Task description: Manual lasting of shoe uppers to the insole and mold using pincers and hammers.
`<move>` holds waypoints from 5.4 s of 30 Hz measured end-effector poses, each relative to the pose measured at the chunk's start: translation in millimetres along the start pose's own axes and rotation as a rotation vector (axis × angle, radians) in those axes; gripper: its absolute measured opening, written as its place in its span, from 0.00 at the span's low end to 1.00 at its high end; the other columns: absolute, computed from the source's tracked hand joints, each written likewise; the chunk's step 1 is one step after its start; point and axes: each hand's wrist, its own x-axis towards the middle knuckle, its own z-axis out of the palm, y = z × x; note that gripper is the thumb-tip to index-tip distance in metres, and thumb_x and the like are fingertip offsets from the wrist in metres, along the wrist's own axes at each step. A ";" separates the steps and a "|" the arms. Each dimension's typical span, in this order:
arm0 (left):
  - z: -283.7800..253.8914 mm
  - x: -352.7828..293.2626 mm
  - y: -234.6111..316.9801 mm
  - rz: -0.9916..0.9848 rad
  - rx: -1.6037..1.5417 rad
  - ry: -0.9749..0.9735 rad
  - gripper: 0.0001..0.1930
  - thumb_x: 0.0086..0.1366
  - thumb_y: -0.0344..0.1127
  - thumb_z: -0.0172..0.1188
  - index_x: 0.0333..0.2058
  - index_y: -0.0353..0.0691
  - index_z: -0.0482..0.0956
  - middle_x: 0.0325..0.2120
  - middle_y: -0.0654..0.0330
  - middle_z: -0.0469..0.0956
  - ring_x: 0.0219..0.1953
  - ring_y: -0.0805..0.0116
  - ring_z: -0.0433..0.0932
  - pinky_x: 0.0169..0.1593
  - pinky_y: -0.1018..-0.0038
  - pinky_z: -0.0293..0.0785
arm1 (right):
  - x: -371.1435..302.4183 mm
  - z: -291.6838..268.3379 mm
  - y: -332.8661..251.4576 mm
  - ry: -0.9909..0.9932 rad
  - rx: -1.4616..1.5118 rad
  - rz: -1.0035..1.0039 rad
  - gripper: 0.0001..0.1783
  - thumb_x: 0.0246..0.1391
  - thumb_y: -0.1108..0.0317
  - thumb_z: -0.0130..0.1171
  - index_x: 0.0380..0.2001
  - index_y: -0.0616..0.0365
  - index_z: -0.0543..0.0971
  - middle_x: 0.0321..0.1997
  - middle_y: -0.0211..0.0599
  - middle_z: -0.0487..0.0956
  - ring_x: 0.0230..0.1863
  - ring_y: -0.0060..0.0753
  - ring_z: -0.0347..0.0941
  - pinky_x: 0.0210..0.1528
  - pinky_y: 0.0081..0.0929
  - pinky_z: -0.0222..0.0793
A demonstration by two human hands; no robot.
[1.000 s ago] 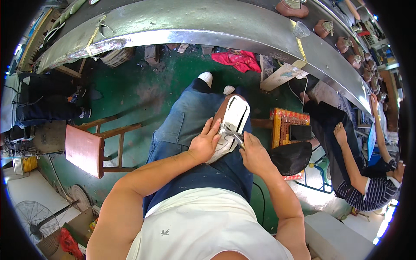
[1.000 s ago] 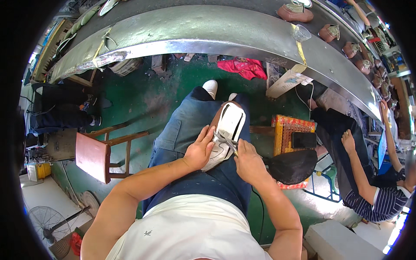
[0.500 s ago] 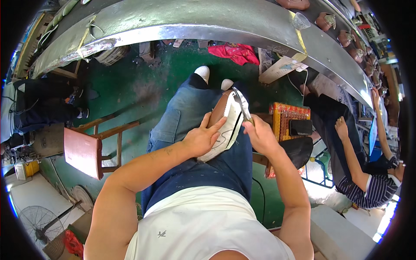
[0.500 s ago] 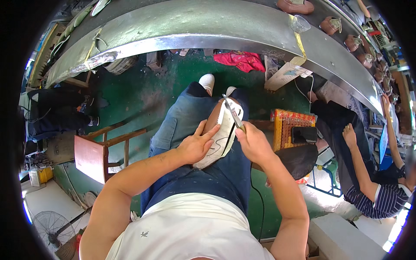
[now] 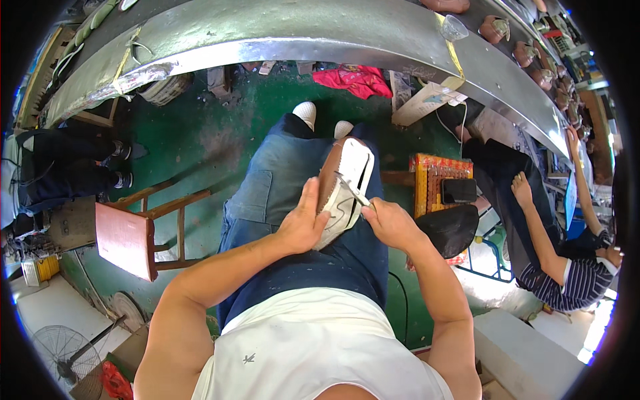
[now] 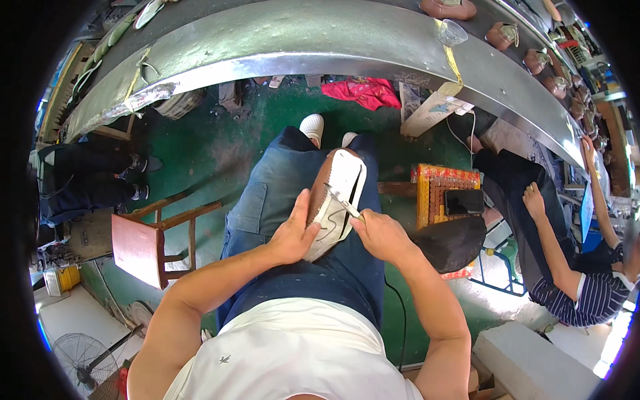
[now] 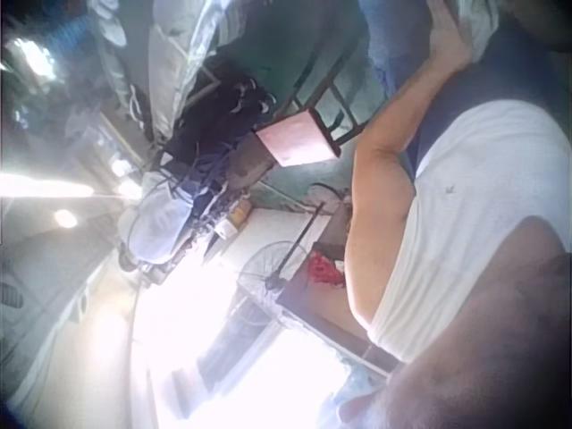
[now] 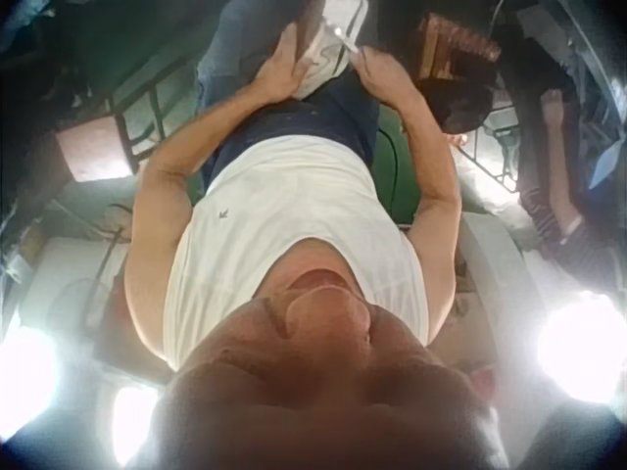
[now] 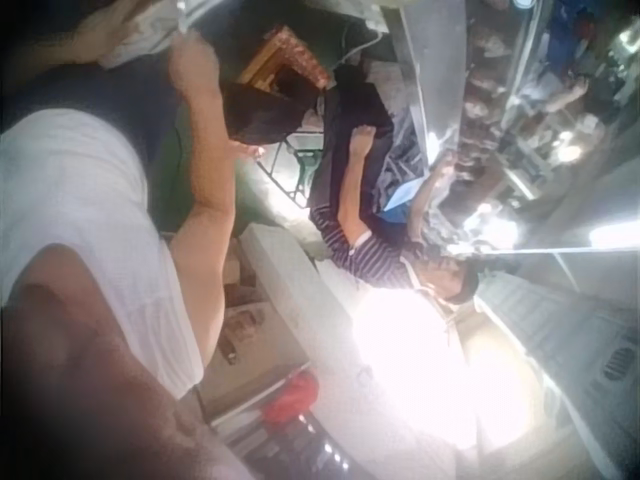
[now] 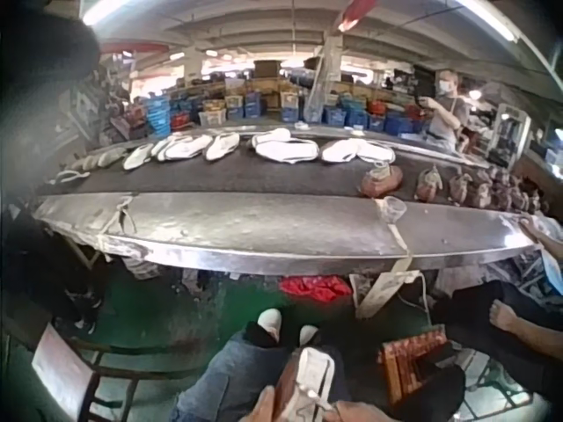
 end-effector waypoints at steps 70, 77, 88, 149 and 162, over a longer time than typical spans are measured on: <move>10.0 70.3 -9.5 -0.121 -1.015 -0.162 0.37 0.73 0.45 0.59 0.74 0.44 0.52 0.66 0.60 0.67 0.65 0.69 0.66 0.68 0.72 0.62 | -22.0 5.8 -39.4 -0.099 0.720 0.321 0.15 0.64 0.63 0.57 0.47 0.63 0.77 0.36 0.57 0.82 0.45 0.61 0.79 0.47 0.47 0.73; 18.0 61.5 3.6 -0.025 -0.591 0.010 0.33 0.75 0.36 0.55 0.74 0.40 0.53 0.68 0.55 0.64 0.66 0.67 0.65 0.68 0.71 0.61 | -12.2 4.6 -18.9 -0.010 0.455 0.247 0.16 0.65 0.65 0.55 0.49 0.67 0.76 0.36 0.56 0.82 0.42 0.57 0.80 0.45 0.42 0.73; 2.1 61.7 16.6 0.365 0.082 0.105 0.24 0.73 0.34 0.49 0.66 0.51 0.67 0.59 0.42 0.70 0.52 0.39 0.78 0.53 0.55 0.77 | -24.7 4.8 27.1 -0.405 1.539 0.296 0.19 0.71 0.57 0.51 0.49 0.66 0.74 0.38 0.38 0.79 0.36 0.27 0.81 0.21 0.20 0.73; 6.1 21.9 -6.7 -0.170 -0.801 -0.390 0.46 0.74 0.38 0.54 0.76 0.51 0.27 0.74 0.53 0.49 0.73 0.65 0.52 0.72 0.70 0.52 | -101.0 40.6 -51.6 0.021 -0.203 -0.054 0.10 0.55 0.70 0.57 0.40 0.63 0.73 0.37 0.51 0.79 0.39 0.48 0.81 0.42 0.38 0.78; 20.9 -10.7 -44.3 0.086 -0.297 -0.316 0.53 0.69 0.29 0.58 0.74 0.42 0.20 0.73 0.45 0.46 0.73 0.58 0.54 0.72 0.69 0.52 | -78.0 -9.8 9.9 -0.676 0.502 0.090 0.15 0.66 0.60 0.56 0.37 0.64 0.77 0.29 0.35 0.80 0.23 0.28 0.77 0.27 0.28 0.74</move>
